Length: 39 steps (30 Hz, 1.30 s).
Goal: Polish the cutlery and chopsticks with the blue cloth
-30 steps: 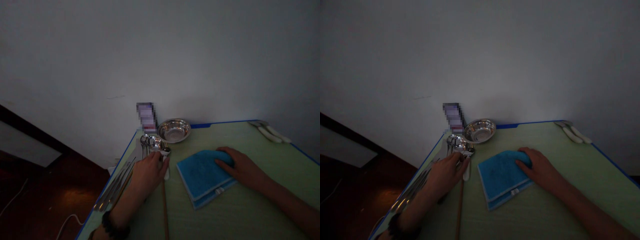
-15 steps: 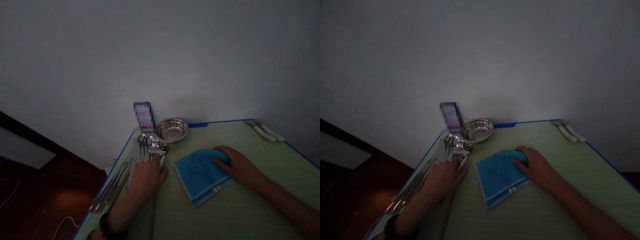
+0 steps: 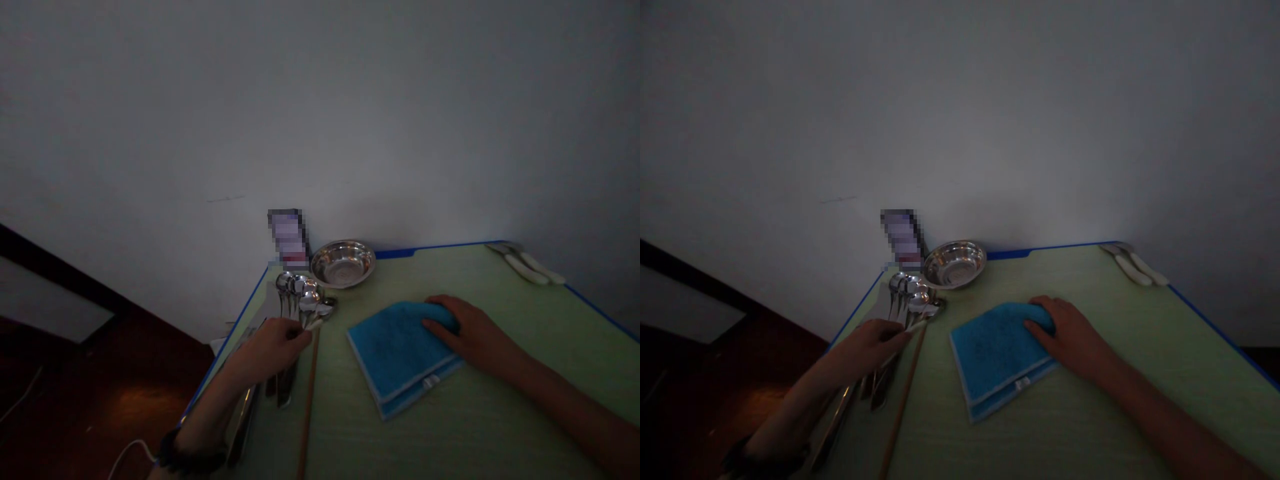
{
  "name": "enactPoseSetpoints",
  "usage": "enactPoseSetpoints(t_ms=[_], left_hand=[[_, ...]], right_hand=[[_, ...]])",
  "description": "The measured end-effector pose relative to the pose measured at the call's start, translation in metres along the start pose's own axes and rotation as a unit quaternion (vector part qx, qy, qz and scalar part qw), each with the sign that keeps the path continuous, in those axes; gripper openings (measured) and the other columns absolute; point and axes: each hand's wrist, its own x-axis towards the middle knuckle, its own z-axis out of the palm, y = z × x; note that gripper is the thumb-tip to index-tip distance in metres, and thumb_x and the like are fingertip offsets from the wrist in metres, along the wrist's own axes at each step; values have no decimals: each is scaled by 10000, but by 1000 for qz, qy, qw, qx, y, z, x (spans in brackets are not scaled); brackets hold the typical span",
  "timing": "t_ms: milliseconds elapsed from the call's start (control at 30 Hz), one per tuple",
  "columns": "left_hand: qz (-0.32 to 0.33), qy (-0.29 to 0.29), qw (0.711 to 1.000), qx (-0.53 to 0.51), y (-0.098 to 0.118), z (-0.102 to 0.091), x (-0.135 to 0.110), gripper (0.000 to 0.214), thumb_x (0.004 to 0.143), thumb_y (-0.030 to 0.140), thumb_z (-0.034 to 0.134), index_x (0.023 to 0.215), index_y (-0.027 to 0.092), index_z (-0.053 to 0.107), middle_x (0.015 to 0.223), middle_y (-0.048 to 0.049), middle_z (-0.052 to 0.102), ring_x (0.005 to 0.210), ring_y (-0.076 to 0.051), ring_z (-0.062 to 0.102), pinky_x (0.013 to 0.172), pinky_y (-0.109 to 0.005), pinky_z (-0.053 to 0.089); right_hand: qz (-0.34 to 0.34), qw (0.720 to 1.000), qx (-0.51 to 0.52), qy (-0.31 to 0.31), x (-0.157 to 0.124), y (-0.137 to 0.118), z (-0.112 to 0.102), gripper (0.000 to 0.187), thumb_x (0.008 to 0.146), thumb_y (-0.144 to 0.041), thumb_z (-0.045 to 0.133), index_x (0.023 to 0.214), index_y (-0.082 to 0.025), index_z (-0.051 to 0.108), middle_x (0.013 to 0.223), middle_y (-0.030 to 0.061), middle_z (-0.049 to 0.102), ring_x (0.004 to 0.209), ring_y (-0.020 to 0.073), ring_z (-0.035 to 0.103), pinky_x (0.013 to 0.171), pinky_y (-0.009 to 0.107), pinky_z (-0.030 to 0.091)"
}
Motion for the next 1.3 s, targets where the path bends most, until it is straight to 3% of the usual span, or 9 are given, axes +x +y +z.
enactPoseSetpoints(t_ms=[400, 600, 700, 867, 1033, 1100, 1167, 1233, 1300], left_hand=[[-65, 8, 983, -172, -2, -7, -10, 404, 778, 470, 394, 784, 139, 624, 751, -30, 617, 711, -188, 577, 567, -241, 458], [-34, -26, 962, -269, 14, 8, -10, 359, 806, 473, 419, 778, 160, 594, 643, 3, 577, 559, -129, 519, 492, -216, 413], [24, -103, 922, -372, 31, 24, -11, 363, 867, 477, 333, 835, 168, 520, 564, 38, 513, 446, -91, 427, 402, -193, 326], [106, -132, 891, -421, 65, 54, -8, 332, 907, 439, 301, 941, 162, 482, 683, 23, 523, 500, -72, 420, 449, -187, 335], [130, -107, 892, -419, 91, 69, 8, 307, 918, 400, 292, 1043, 175, 460, 665, 37, 478, 542, -89, 418, 503, -193, 366], [140, -86, 910, -381, 96, 72, 14, 286, 901, 406, 337, 958, 177, 497, 657, 31, 492, 585, -103, 454, 571, -206, 395], [146, -71, 920, -356, 96, 73, 16, 288, 888, 424, 355, 890, 183, 513, 670, 20, 522, 623, -119, 483, 614, -214, 411], [140, -85, 924, -346, 93, 73, 17, 322, 887, 452, 332, 858, 190, 519, 656, 19, 525, 606, -123, 485, 588, -213, 415], [132, -107, 927, -333, 90, 72, 18, 353, 884, 476, 319, 844, 193, 527, 645, 21, 520, 591, -122, 481, 561, -208, 412]], right_hand=[[-1, 1000, 22, 3, 0, -2, -2, 337, 793, -438, 458, 1008, -197, 550, 994, 88, 620, 909, 242, 574, 831, 420, 430], [109, 985, 117, 65, 2, 0, -12, 305, 747, -457, 502, 935, -217, 511, 774, 27, 601, 650, 195, 569, 599, 337, 462], [200, 942, 232, 138, 5, 9, -16, 297, 707, -467, 536, 880, -231, 487, 679, -7, 548, 580, 181, 540, 498, 298, 431], [276, 797, 510, 171, 6, 13, -17, 326, 628, -342, 618, 892, -237, 459, 751, -20, 577, 651, 179, 591, 572, 302, 476], [231, 731, 639, 65, -4, -8, -13, 305, 659, -320, 586, 928, -234, 471, 892, 17, 645, 784, 194, 626, 676, 325, 484], [207, 703, 680, 5, -7, -16, -11, 260, 708, -452, 522, 819, -217, 507, 812, 31, 658, 782, 202, 633, 699, 336, 483], [193, 675, 710, -53, -9, -19, -9, 399, 746, -576, 387, 728, -203, 528, 748, 50, 660, 785, 210, 640, 722, 356, 485], [201, 686, 695, -84, -9, -18, -8, 408, 727, -574, 388, 693, -203, 553, 721, 53, 670, 767, 217, 650, 726, 379, 495], [185, 765, 614, -59, -9, -14, -6, 368, 712, -534, 417, 691, -208, 588, 703, 49, 681, 734, 220, 660, 692, 389, 514]])
